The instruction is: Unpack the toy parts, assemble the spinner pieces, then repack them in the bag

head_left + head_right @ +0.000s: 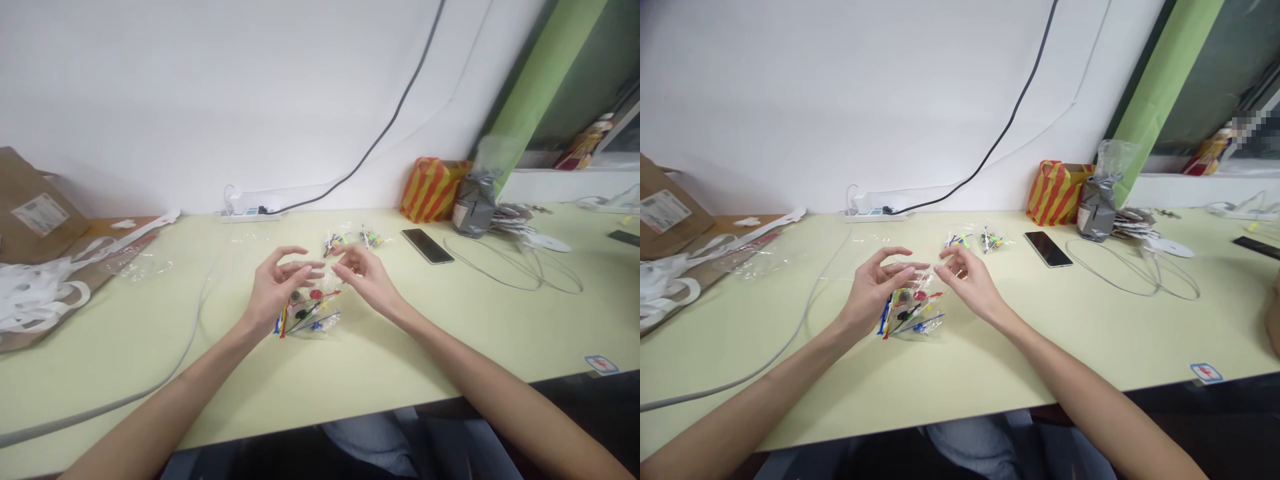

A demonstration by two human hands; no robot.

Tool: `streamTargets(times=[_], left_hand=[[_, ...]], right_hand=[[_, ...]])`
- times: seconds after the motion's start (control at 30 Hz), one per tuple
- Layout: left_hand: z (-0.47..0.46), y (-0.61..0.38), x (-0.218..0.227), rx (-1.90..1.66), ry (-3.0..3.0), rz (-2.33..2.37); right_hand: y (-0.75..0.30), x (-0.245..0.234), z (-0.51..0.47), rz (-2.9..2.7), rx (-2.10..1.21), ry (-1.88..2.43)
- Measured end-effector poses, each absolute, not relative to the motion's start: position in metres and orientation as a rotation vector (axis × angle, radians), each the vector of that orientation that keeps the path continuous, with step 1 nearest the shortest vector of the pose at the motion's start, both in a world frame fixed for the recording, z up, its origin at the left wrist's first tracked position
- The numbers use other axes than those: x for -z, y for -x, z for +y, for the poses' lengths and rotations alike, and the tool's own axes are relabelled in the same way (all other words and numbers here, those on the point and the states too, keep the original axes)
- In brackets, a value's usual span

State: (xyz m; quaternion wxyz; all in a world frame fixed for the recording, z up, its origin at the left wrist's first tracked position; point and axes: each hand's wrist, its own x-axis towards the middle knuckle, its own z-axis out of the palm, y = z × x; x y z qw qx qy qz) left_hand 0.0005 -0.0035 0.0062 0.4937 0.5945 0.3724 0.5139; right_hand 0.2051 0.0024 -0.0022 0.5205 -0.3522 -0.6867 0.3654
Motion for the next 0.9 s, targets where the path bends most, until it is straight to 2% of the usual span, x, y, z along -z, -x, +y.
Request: streamTargets(times=[0.43,0.73,0.9], left_hand=[[0.0,0.0,-0.006,-1.143,-1.512,0.913],[0.002,-0.001,0.0,-1.133,-1.49,0.906],[0.0,-0.003,0.001,-1.03,-1.549,0.926]], right_hand=[[-0.201,0.004,0.005,-1.812,-0.701,0.868],[-0.205,0.012,0.011,-1.74,-0.906,0.951],[-0.206,0.012,0.011,-1.754,-0.774,0.894]])
